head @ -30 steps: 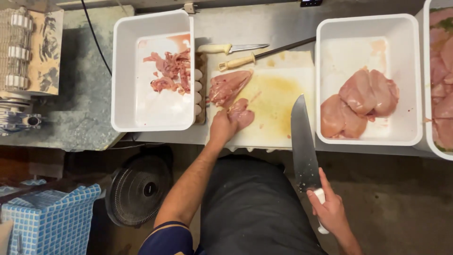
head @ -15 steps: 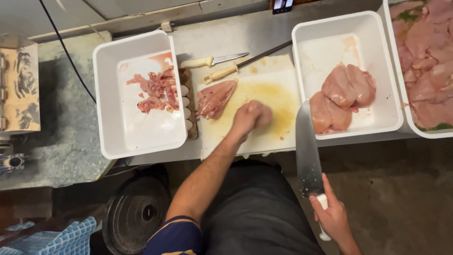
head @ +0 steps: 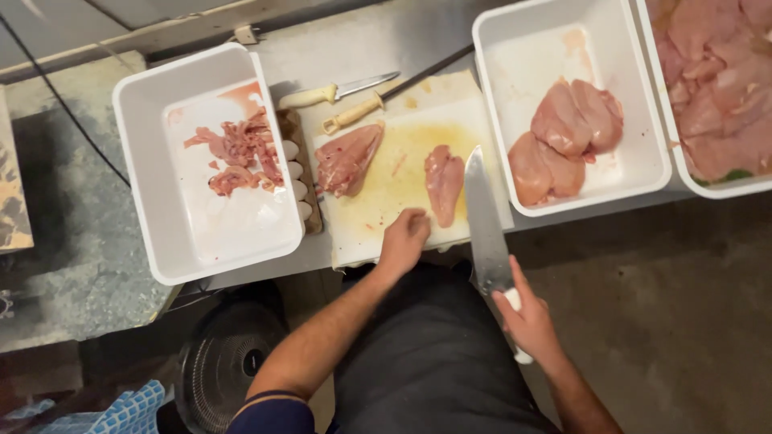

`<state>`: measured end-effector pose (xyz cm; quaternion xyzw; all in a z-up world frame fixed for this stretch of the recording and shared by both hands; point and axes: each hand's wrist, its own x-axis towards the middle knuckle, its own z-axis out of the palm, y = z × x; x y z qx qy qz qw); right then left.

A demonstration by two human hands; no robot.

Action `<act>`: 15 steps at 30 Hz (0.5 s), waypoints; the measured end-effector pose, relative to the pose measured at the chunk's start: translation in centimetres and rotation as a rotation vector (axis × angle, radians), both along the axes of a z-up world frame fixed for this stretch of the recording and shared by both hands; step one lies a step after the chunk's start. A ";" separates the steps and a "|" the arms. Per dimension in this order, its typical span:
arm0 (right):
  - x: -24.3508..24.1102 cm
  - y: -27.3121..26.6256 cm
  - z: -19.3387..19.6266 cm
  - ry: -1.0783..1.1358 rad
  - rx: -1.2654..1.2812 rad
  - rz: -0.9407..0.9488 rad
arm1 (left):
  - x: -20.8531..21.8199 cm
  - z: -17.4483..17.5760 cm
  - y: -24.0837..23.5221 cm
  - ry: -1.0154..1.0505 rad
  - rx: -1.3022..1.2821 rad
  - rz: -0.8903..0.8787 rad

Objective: Slicing raw chicken breasts into thin fillets on a cutting board

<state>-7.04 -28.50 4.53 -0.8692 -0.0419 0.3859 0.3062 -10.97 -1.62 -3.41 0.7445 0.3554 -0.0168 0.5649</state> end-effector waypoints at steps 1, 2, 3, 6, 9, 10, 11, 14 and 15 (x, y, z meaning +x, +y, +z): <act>0.2 1.2 -0.5 -0.004 0.003 0.002 | 1.6 0.2 0.9 -0.004 0.003 0.002; 0.4 2.4 -1.1 -0.051 0.104 0.001 | 3.1 0.3 1.7 -0.124 0.228 -0.192; 0.1 3.4 -1.6 -0.091 0.199 -0.012 | 4.4 0.4 2.3 -0.239 0.443 -0.401; 0.0 5.9 -2.1 -0.114 0.166 -0.050 | 9.8 -1.8 3.9 -0.252 0.877 -0.625; -0.5 7.0 -1.1 -0.094 0.094 -0.053 | 14.1 -6.3 6.2 -0.023 0.940 -0.921; -1.0 6.8 -1.2 -0.092 0.089 -0.070 | 13.8 -6.2 6.1 -0.030 0.936 -0.937; -1.5 6.8 -1.2 -0.094 0.091 -0.092 | 13.7 -6.1 6.1 -0.140 1.085 -0.892; -3.1 6.8 -1.1 -0.085 0.089 -0.167 | 13.3 -5.5 5.9 -0.217 1.238 -0.843; -3.2 6.8 -1.0 -0.085 0.092 -0.188 | 13.5 -5.2 5.8 -0.170 1.256 -0.814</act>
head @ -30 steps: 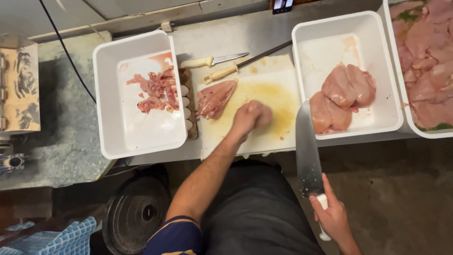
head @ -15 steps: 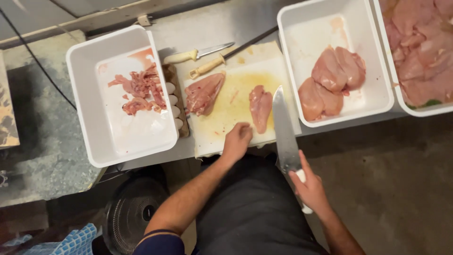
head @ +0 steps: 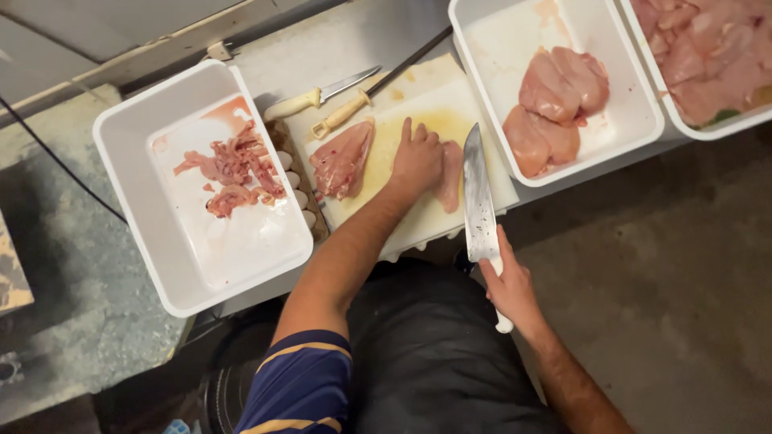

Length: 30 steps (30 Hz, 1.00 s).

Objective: Slicing raw chicken breasts into thin fillets on a cutting board

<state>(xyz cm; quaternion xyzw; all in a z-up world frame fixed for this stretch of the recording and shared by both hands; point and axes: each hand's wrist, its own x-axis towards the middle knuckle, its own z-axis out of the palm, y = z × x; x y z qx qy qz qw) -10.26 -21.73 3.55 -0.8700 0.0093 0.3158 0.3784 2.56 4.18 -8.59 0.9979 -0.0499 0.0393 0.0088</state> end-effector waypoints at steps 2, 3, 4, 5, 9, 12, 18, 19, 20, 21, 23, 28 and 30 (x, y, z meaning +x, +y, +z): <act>-1.2 0.0 0.1 -0.013 -0.034 0.000 | -0.3 -2.3 0.2 -0.065 -0.049 -0.043; -1.4 0.1 0.1 -0.022 -0.062 0.011 | -0.1 -3.3 0.5 -0.126 -0.092 -0.075; -1.3 0.3 -0.3 -0.027 -0.061 0.003 | -0.1 -3.9 1.1 -0.131 -0.091 -0.084; -1.2 0.6 -0.7 -0.077 -0.072 0.038 | 0.1 -4.6 1.6 -0.132 -0.127 -0.041; -0.6 2.4 -2.4 -0.265 -0.119 0.186 | -1.2 -6.5 2.2 -0.108 -0.244 0.049; 1.3 5.3 -0.7 -0.331 -0.157 0.233 | -3.3 -3.7 1.4 -0.110 -0.307 0.039; 3.2 8.0 -0.1 -0.255 -0.300 0.278 | -4.9 -3.3 0.6 -0.236 -0.305 0.071; 3.0 8.1 -0.2 -0.252 -0.304 0.273 | -5.1 -3.5 0.5 -0.234 -0.310 0.067; 3.0 8.3 -0.3 -0.249 -0.348 0.291 | -5.1 -3.6 0.4 -0.219 -0.289 0.081; 3.0 8.4 -0.4 -0.245 -0.392 0.308 | -5.1 -3.7 0.4 -0.203 -0.268 0.095; 2.5 8.7 0.3 -0.240 -0.413 0.313 | -5.1 -4.2 0.2 -0.198 -0.266 0.101; 2.2 9.3 1.7 -0.227 -0.426 0.322 | -4.6 -4.9 0.0 -0.117 -0.268 0.114; 2.2 9.5 2.3 -0.222 -0.421 0.336 | -4.6 -4.5 0.0 -0.109 -0.261 0.117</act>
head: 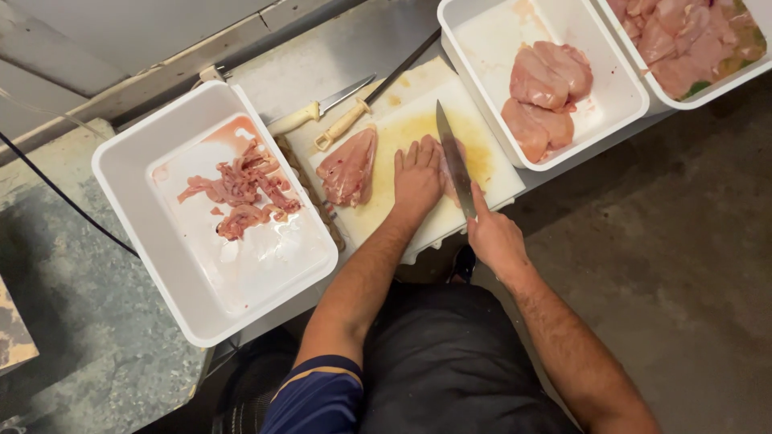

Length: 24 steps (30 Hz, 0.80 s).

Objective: Slicing raw chicken breasts into thin fillets on a cutting board

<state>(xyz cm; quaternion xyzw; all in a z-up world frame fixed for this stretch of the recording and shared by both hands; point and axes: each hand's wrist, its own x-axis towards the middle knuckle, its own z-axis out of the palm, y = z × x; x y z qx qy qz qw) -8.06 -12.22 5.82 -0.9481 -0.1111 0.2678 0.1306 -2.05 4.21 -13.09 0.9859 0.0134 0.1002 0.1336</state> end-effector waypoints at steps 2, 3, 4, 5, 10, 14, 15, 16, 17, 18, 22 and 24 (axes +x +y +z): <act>-0.2 -0.1 -0.2 0.003 -0.003 -0.004 | -0.1 0.4 -0.1 0.002 -0.001 0.001; -0.2 -0.1 -0.3 0.006 -0.005 -0.006 | -0.1 0.6 0.0 0.003 0.000 0.003; -0.7 -0.4 -0.2 0.010 -0.005 -0.009 | -0.3 0.5 0.0 0.007 0.000 0.001; -1.1 -0.6 -0.2 0.018 -0.029 0.005 | -0.4 0.3 0.0 -0.004 0.003 0.002; -4.0 -2.5 0.4 0.029 -0.062 0.020 | 0.1 0.3 0.0 -0.024 -0.005 0.008; -6.1 -4.1 0.3 0.082 -0.153 0.043 | 0.5 -0.1 0.0 -0.017 0.007 0.008; -6.7 -4.5 0.4 0.108 -0.163 0.039 | 0.5 -0.1 0.0 -0.010 0.007 0.013; -7.3 -5.0 0.3 0.108 -0.163 0.040 | 0.4 0.1 0.0 -0.009 0.007 0.014; -8.0 -5.5 0.2 0.114 -0.176 0.046 | 0.3 0.3 -0.1 -0.006 -0.006 0.017; -8.5 -5.9 0.1 0.118 -0.187 0.049 | 0.5 0.6 -0.1 -0.007 -0.018 0.017; -10.1 -7.5 1.2 0.162 -0.199 0.066 | 0.5 1.6 -0.2 0.001 -0.040 0.020; -10.7 -8.7 0.4 0.185 -0.234 0.011 | 0.7 0.9 -0.1 -0.072 0.016 -0.012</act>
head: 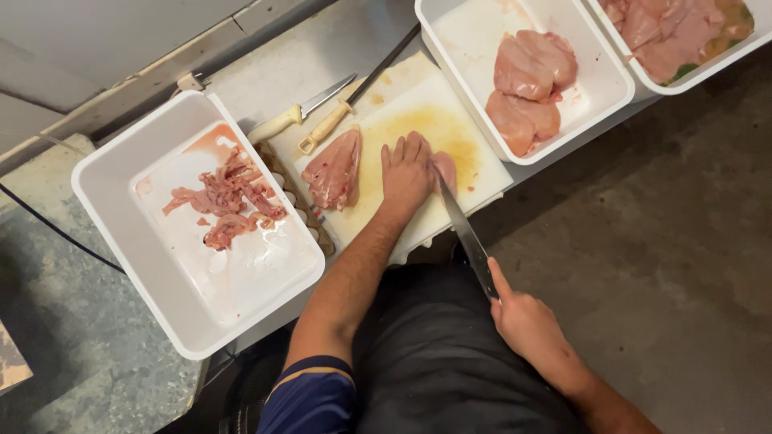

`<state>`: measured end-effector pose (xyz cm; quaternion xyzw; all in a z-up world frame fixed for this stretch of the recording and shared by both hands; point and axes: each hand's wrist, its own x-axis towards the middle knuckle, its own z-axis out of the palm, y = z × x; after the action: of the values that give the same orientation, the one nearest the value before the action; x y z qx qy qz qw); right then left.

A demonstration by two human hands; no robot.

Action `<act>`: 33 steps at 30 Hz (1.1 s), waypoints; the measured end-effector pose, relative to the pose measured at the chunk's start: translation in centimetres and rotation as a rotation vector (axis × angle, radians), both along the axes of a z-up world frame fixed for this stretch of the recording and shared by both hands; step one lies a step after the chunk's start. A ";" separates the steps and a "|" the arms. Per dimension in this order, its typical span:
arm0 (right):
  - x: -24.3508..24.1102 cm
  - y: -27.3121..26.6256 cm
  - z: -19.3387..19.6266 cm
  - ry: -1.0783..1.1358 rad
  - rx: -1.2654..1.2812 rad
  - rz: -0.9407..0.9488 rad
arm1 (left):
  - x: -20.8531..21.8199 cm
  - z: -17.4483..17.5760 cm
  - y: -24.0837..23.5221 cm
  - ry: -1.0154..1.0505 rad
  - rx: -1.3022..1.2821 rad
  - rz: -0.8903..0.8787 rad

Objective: Slicing raw chicken breasts into thin fillets on a cutting board

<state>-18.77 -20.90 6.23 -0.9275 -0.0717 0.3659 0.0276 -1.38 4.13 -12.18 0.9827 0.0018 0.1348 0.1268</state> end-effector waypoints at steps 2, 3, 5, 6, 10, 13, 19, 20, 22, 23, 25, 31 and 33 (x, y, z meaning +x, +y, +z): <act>0.0 -0.5 1.2 0.021 0.000 0.019 | 1.1 0.8 -0.3 0.019 -0.039 -0.025; 0.1 -0.7 1.8 0.044 -0.003 0.036 | 1.8 1.2 -0.3 0.041 -0.079 -0.054; 0.8 -1.4 3.7 0.083 0.023 0.015 | 3.3 2.3 -0.9 0.121 -0.084 -0.124; 1.1 -1.7 4.6 0.128 0.045 -0.018 | 4.1 2.9 -1.3 0.208 -0.093 -0.205; 1.1 -4.1 7.9 0.274 0.011 -0.096 | 4.5 10.3 -2.3 0.593 0.044 -0.311; 0.8 -6.9 8.2 0.345 0.022 -0.153 | 5.0 15.8 -3.4 0.907 0.232 -0.309; 1.7 -10.4 8.2 0.377 -0.055 -0.192 | 5.5 20.9 -2.7 1.101 0.082 -0.364; 2.0 -10.8 7.8 0.362 -0.044 -0.183 | 5.9 19.2 -2.2 0.971 -0.061 -0.367; 2.8 -11.0 7.8 0.354 -0.036 -0.168 | 6.8 16.6 -1.2 0.843 -0.204 -0.360; 3.2 -10.8 8.1 0.329 -0.001 -0.145 | 7.2 15.6 -0.7 0.725 -0.312 -0.385; 3.8 -10.6 8.9 0.312 0.031 -0.114 | 6.9 16.4 -0.2 0.609 -0.422 -0.397; 5.9 -11.2 9.3 0.337 -0.030 -0.045 | 7.4 19.7 2.1 0.533 -0.649 -0.219; 6.0 -12.6 8.6 0.316 0.034 -0.073 | 7.9 20.9 2.3 0.491 -0.585 -0.159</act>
<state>-12.77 -33.52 14.85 -0.8598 -0.0389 0.5046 0.0678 6.51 6.39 8.67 0.9051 -0.0058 -0.1208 0.4077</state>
